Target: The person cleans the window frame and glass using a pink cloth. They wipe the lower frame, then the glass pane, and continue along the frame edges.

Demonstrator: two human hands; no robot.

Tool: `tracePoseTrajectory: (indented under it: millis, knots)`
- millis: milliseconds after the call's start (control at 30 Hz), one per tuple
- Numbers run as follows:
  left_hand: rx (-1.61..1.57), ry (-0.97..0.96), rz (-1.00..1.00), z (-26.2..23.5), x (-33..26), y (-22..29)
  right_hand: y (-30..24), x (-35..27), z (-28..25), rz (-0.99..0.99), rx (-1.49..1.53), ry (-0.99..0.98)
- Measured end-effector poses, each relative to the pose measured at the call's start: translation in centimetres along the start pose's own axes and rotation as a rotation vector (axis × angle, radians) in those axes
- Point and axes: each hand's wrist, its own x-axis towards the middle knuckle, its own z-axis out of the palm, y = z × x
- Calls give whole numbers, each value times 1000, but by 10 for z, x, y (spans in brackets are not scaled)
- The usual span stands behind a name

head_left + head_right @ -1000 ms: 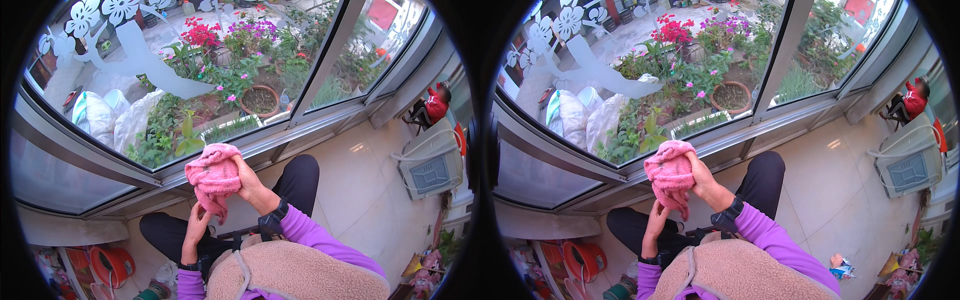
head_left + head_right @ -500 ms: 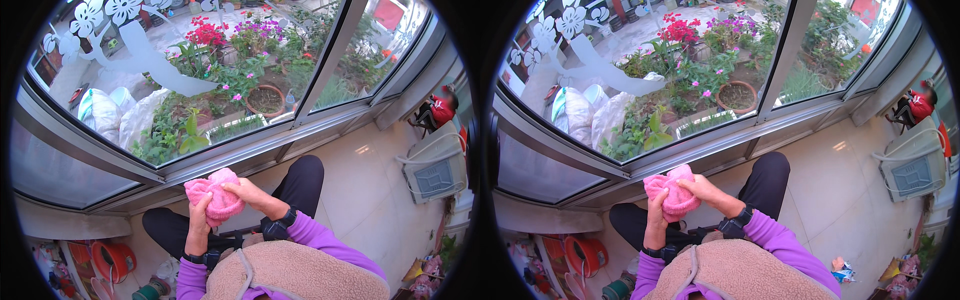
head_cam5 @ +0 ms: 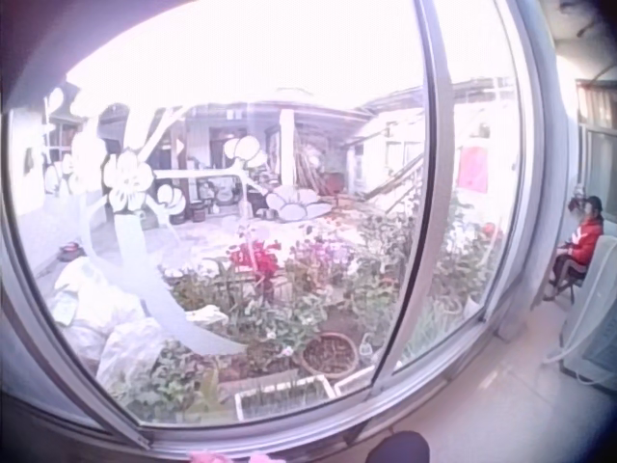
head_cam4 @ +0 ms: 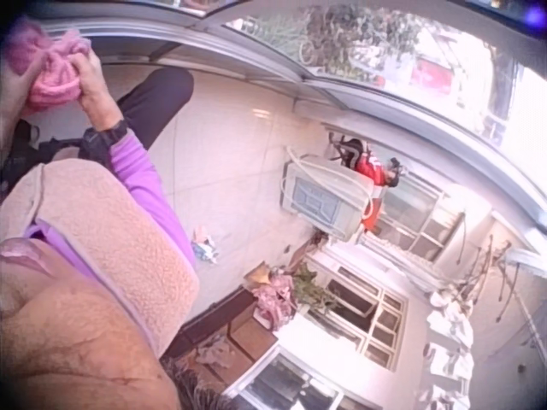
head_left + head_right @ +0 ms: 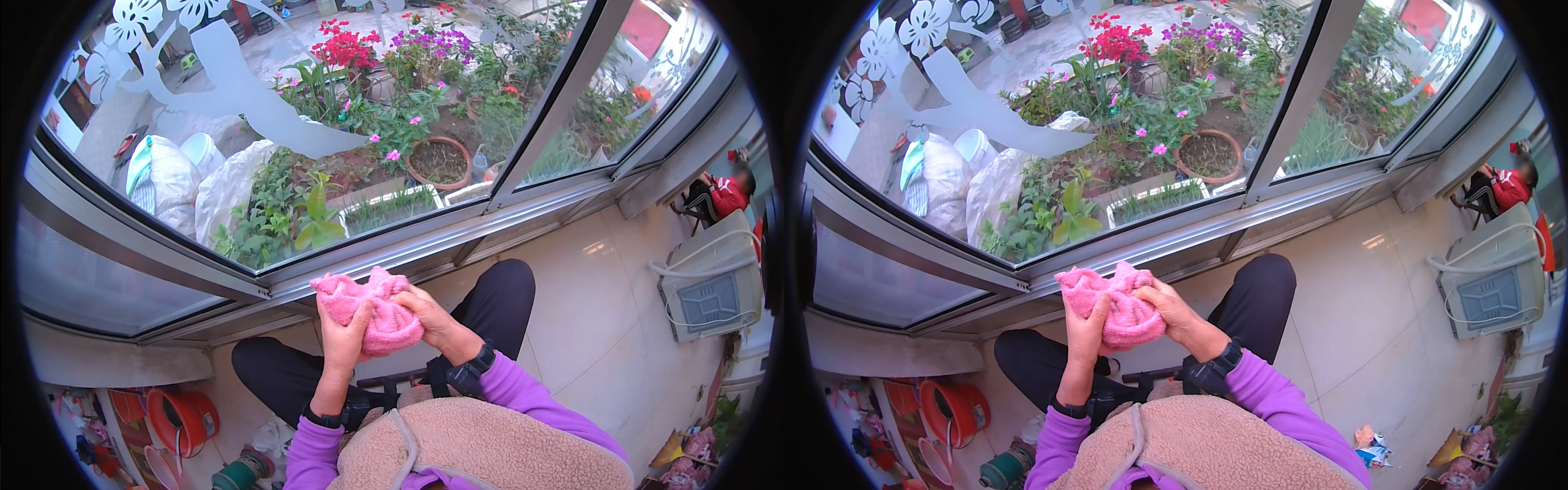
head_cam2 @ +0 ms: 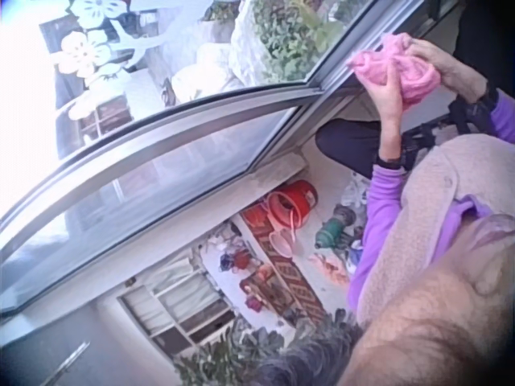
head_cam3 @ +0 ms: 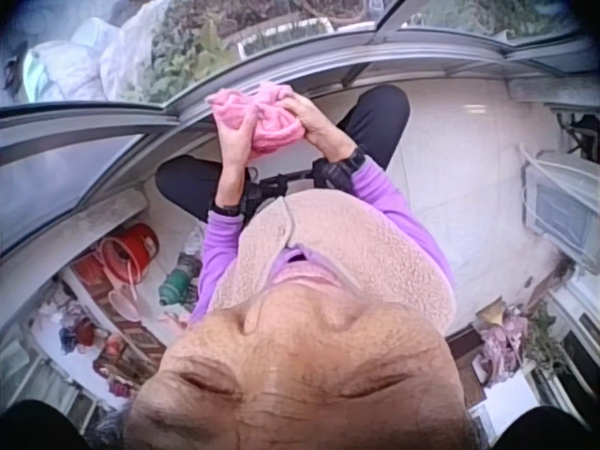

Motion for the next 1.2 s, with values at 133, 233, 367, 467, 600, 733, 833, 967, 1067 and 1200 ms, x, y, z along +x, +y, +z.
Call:
tracePoseTrajectory:
  millis: [133, 233, 367, 467, 600, 733, 833, 967, 1067, 1200]
  knots:
    - [143, 52, -28, -35, 0, 4, -33, -6, -18, -383, -117, 87]
    - [-51, 230, -106, -62, 5, 5, -58, 6, -40, -751, -324, 228]
    - [-139, 482, 25, -85, 1, 6, -56, 57, -57, -959, -1280, 588]
    - [-186, 483, 62, -95, 1, 7, -12, 72, -40, -1016, -1611, 674]
    - [-295, 429, -34, -97, 3, 10, 21, 83, -7, -944, -1756, 582]
    - [-309, 394, -83, -94, 5, 10, 53, 96, 28, -1031, -1740, 385]
    - [-291, 380, -110, -93, 4, 11, 83, 111, 61, -1110, -1740, 203]
    - [-241, 376, -98, -95, 0, 21, 110, 133, 101, -1345, -1720, 97]
    - [-213, 360, -92, -94, -4, 31, 100, 135, 98, -1352, -1704, 20]
    - [-213, 335, -109, -86, -7, 35, 57, 110, 49, -1191, -1750, 55]
